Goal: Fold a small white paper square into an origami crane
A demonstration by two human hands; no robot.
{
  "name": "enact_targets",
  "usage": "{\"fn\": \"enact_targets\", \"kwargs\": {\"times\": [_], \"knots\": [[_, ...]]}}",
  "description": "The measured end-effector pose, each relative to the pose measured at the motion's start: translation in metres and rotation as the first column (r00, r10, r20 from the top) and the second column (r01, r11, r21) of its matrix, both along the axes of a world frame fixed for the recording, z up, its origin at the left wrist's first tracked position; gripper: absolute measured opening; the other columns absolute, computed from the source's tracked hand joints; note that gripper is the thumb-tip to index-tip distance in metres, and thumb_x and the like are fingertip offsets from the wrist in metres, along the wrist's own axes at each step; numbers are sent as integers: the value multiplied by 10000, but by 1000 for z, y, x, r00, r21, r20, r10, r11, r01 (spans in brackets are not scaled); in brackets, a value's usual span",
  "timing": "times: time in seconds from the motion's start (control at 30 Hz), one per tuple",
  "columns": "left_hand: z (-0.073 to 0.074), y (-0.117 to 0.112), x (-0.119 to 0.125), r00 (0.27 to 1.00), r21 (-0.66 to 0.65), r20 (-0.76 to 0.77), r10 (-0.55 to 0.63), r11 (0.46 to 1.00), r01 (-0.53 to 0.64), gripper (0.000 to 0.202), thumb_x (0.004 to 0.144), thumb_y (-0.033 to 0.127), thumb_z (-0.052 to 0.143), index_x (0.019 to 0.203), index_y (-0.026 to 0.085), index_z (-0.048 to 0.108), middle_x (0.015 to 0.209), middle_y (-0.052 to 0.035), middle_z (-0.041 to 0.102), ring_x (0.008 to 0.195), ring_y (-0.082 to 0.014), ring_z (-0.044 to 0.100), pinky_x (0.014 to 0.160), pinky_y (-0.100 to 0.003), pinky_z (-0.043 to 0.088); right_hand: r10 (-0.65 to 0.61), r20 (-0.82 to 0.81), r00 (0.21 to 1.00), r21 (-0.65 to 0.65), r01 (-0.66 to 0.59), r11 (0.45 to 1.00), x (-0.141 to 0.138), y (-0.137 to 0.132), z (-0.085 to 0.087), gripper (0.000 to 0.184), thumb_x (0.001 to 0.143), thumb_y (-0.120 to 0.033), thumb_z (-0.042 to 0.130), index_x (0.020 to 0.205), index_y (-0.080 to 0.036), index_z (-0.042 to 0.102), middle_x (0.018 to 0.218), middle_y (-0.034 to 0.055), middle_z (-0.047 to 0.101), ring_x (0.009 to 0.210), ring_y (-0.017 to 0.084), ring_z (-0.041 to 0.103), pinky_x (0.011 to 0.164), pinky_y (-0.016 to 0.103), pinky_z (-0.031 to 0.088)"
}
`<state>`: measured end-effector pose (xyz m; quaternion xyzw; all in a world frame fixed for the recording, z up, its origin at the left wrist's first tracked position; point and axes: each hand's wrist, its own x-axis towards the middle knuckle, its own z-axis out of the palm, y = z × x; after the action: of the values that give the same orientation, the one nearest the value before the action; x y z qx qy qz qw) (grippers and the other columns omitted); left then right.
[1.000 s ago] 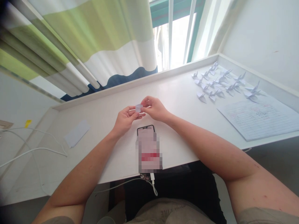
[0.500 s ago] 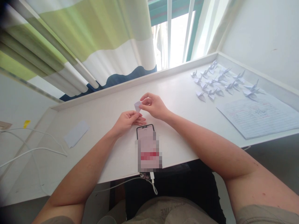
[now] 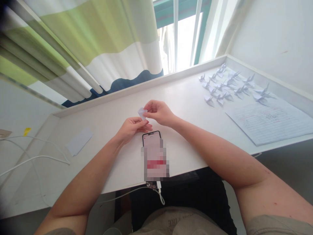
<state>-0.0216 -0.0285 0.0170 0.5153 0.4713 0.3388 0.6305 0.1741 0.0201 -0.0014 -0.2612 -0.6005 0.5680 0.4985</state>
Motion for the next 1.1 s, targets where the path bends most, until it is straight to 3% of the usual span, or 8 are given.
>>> {"fn": "enact_targets", "kwargs": {"times": [0.2, 0.5, 0.63, 0.73, 0.87, 1.1], "knots": [[-2, 0, 1, 1000, 69, 4, -14, 998, 14, 605, 803, 700, 870, 972, 125, 788, 1001, -152, 846, 867, -257, 823, 831, -391, 639, -10, -15, 1000, -5, 10, 1000, 0, -1, 2, 442, 712, -405, 990, 917, -212, 649, 818, 5, 766, 768, 167, 731, 734, 337, 604], [-4, 0, 2, 999, 109, -10, -45, 993, 46, 503, 806, 594, 919, 910, 122, 781, 912, -133, 842, 859, -247, 822, 894, -401, 637, 35, -18, 999, 5, -35, 999, 1, -3, 5, 415, 732, -307, 959, 983, -211, 642, 845, 4, 758, 768, 171, 729, 717, 342, 606], [-1, -1, 4, 997, 211, -64, 37, 977, -23, 514, 819, 592, 906, 1024, 131, 807, 998, -138, 850, 854, -259, 830, 828, -389, 640, 22, -4, 1000, 3, -22, 1000, 0, -4, 5, 387, 736, -305, 952, 983, -204, 671, 852, 15, 768, 769, 171, 728, 699, 331, 597], [-1, -2, 5, 994, 297, -57, 90, 952, -69, 513, 811, 614, 902, 973, 136, 811, 924, -124, 849, 836, -256, 826, 804, -381, 646, 17, 1, 1000, -9, -17, 1000, 0, -4, 5, 398, 735, -341, 967, 988, -203, 693, 852, 18, 772, 780, 175, 729, 710, 337, 604], [-3, -1, 5, 997, 278, -51, 57, 960, -40, 521, 796, 639, 902, 881, 136, 798, 836, -115, 838, 785, -245, 818, 801, -385, 659, 17, 34, 999, -40, -16, 999, 1, -4, 4, 414, 745, -407, 974, 1018, -195, 746, 895, 33, 782, 821, 182, 729, 774, 361, 616], [-1, -1, 3, 1000, 226, -20, 17, 974, -12, 552, 764, 654, 919, 866, 127, 791, 813, -112, 827, 721, -227, 805, 770, -371, 671, 126, 26, 992, -79, -123, 989, 2, -6, 4, 440, 786, -445, 954, 1095, -191, 771, 908, 44, 811, 803, 182, 735, 786, 374, 611]]}}
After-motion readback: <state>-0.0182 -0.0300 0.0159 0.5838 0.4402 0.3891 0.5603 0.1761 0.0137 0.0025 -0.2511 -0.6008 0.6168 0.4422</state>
